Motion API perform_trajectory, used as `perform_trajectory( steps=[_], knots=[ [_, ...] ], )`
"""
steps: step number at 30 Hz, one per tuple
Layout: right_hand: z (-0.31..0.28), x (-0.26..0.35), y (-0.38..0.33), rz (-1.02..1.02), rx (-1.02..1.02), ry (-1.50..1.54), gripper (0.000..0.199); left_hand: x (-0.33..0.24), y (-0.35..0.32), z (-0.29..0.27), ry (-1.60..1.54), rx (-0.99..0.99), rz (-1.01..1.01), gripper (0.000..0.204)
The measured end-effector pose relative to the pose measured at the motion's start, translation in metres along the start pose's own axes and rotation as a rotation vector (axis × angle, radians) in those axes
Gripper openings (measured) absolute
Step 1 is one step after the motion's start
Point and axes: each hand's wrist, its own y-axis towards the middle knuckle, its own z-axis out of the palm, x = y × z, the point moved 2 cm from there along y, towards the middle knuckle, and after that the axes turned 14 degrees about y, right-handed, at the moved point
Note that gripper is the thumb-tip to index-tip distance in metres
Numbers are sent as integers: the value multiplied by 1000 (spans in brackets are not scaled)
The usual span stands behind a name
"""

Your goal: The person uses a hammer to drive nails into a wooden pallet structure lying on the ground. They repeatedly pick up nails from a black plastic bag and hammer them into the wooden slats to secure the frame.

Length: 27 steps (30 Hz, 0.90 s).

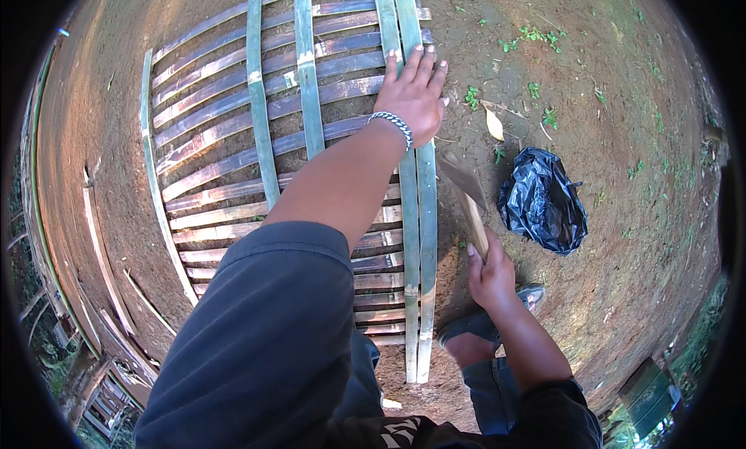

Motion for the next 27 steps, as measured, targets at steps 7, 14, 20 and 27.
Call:
perform_trajectory(
  steps=[7, 14, 20, 27],
  knots=[
    [-13, 8, 15, 152, 73, -159, 47, 5, 3, -1, 23, -36, -6, 60],
    [-5, -8, 16, 66, 84, -199, 49, 1, -1, 1, 7, -25, -9, 58],
    [-8, 2, 0, -141, -93, -24, 43, 2, -5, 3, -16, -36, -12, 58],
    [-4, -11, 8, 1, -14, -102, 44, 3, -4, 4, -8, -39, -8, 58]
  ],
)
